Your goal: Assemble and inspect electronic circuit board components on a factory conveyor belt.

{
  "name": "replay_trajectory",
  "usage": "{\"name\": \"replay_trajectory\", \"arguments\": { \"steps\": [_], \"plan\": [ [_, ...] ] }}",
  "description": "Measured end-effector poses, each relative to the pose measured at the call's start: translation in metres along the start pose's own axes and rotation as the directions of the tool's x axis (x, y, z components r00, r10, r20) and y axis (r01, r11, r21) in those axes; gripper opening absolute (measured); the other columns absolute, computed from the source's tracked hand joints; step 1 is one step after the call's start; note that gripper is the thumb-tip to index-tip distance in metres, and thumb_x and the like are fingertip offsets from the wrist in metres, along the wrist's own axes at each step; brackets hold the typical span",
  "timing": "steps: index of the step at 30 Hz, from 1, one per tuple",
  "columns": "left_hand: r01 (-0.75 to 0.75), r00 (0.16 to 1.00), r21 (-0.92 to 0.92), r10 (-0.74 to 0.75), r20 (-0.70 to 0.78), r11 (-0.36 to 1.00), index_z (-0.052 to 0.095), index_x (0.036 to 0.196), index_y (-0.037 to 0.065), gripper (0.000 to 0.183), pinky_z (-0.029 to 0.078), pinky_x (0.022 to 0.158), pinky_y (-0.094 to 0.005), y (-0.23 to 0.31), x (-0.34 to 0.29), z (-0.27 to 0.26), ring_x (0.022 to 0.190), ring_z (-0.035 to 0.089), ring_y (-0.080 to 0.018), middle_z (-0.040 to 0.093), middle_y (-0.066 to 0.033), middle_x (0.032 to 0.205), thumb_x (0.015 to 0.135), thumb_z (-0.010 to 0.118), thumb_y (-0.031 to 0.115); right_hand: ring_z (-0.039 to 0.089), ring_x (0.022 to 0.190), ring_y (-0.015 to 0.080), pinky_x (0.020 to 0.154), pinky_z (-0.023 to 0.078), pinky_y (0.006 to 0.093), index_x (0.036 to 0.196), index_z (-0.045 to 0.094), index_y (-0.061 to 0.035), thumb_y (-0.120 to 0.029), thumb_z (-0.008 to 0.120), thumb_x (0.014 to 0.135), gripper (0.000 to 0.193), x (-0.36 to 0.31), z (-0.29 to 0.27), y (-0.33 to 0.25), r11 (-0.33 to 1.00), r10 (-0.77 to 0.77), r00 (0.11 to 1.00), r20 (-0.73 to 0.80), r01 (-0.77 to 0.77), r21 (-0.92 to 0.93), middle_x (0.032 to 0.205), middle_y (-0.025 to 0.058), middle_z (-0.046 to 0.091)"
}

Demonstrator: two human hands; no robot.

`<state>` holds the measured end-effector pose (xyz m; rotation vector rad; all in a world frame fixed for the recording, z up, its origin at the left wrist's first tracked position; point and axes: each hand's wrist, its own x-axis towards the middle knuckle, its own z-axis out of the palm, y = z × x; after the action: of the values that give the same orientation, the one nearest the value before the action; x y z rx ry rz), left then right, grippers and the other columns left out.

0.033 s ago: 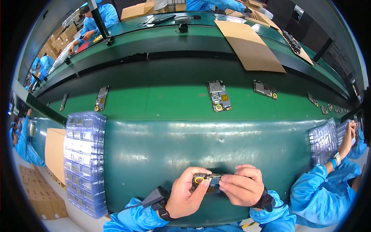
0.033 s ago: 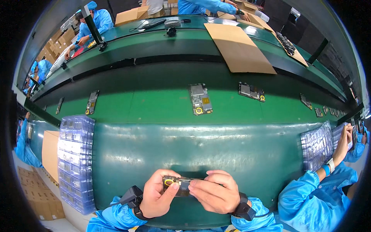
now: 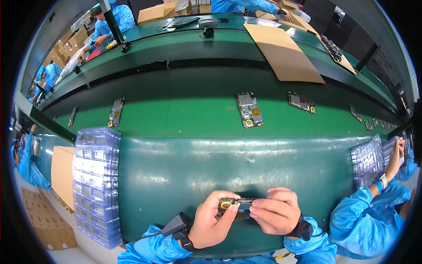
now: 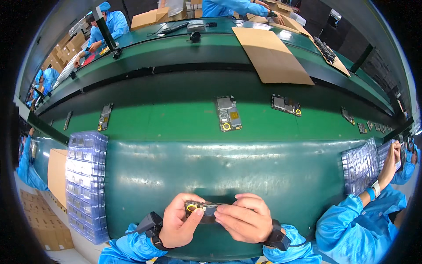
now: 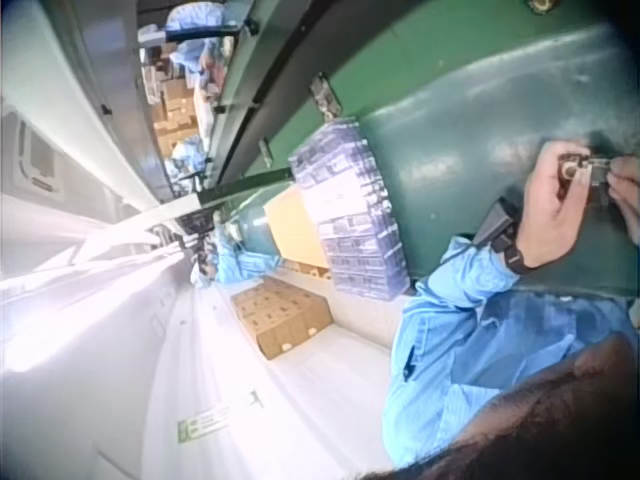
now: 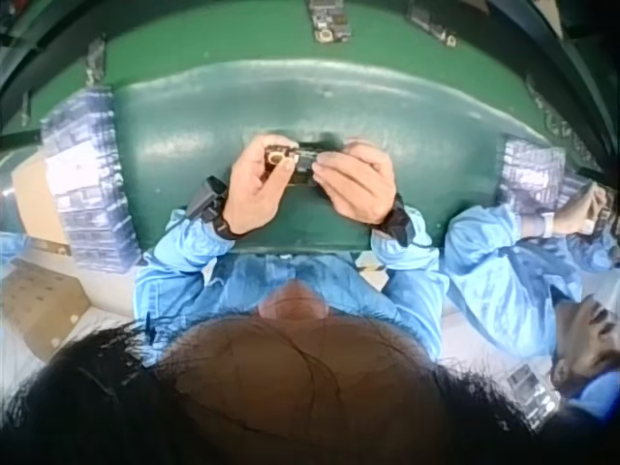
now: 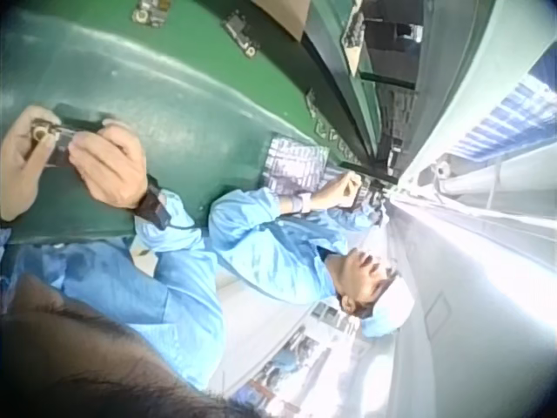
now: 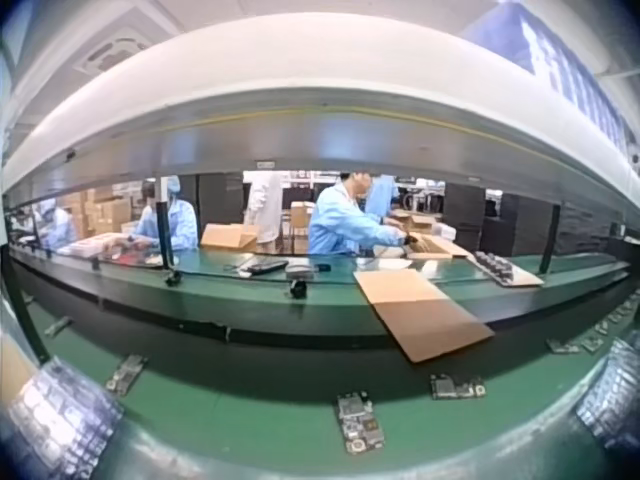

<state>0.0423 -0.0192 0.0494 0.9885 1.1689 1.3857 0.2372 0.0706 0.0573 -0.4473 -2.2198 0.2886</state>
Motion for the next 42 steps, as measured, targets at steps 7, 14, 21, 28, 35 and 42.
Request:
{"name": "replay_trajectory", "arguments": {
  "steps": [7,14,21,28,35,42],
  "plan": [
    [-0.062,0.997,0.093,0.066,-0.04,0.994,0.055,0.123,0.0,0.024,0.052,0.071,-0.0233,-0.002,0.0,-0.002,0.089,0.063,-0.0061,0.07,-0.0073,0.103,0.1,0.061,0.002,0.063,0.096,0.0273,0.081,0.054,0.0363,0.097,0.078,-0.0082,-0.006,0.085,0.069,0.029,0.002,0.001,-0.003,0.984,0.176,0.984,0.009,-0.177,0.035,0.109,0.0095,0.068],
    [0.018,0.999,0.041,-0.016,-0.045,0.999,0.057,0.121,-0.001,0.021,0.051,0.071,-0.0222,-0.003,0.004,-0.001,0.088,0.06,-0.0048,0.068,-0.0059,0.102,0.101,0.061,0.003,0.069,0.09,0.0268,0.07,0.058,0.0327,0.099,0.077,-0.0033,-0.001,0.086,0.072,0.029,0.002,0.006,0.0,0.965,0.222,0.975,0.01,-0.221,0.138,0.109,0.0126,0.07],
    [0.157,0.987,-0.024,-0.158,-0.022,0.987,0.059,0.119,-0.001,0.02,0.05,0.074,-0.0219,-0.004,0.014,-0.004,0.089,0.058,-0.0045,0.064,-0.0023,0.099,0.103,0.062,0.009,0.072,0.086,0.0239,0.073,0.059,0.0315,0.097,0.077,-0.0027,-0.002,0.085,0.076,0.023,0.0,0.006,-0.003,0.925,0.324,0.945,0.049,-0.327,0.192,0.111,0.0139,0.069],
    [0.219,0.975,0.061,-0.22,0.02,0.974,0.061,0.115,-0.001,0.016,0.049,0.076,-0.0222,-0.005,0.017,-0.011,0.088,0.057,-0.0041,0.064,-0.0006,0.098,0.102,0.061,0.009,0.071,0.089,0.0127,0.079,0.057,0.0281,0.114,0.071,0.0016,-0.007,0.078,0.09,0.026,-0.001,0.005,0.0,0.377,0.65,0.642,0.408,-0.737,0.561,0.101,0.0102,0.076],
    [0.272,0.957,0.11,-0.281,0.078,0.956,0.063,0.113,0.0,0.019,0.053,0.073,-0.0279,-0.01,0.02,-0.013,0.086,0.063,-0.0087,0.07,-0.0064,0.095,0.101,0.064,0.014,0.064,0.079,0.0038,0.068,0.052,0.0224,0.109,0.072,0.002,-0.009,0.072,0.096,0.017,-0.011,0.006,0.015,0.008,0.535,0.418,0.734,-0.871,0.49,0.092,0.0032,0.075],
    [0.176,0.967,0.364,-0.23,0.11,0.915,0.063,0.113,0.002,0.015,0.05,0.073,-0.0249,0.01,0.023,-0.015,0.084,0.058,-0.0058,0.066,-0.0016,0.094,0.101,0.064,0.011,0.06,0.072,0.0019,0.061,0.048,0.0215,0.107,0.074,0.0002,-0.007,0.072,0.095,0.014,-0.008,0.003,0.005,0.217,0.576,0.485,0.659,-0.867,0.448,0.083,0.0003,0.073]
  ]
}}
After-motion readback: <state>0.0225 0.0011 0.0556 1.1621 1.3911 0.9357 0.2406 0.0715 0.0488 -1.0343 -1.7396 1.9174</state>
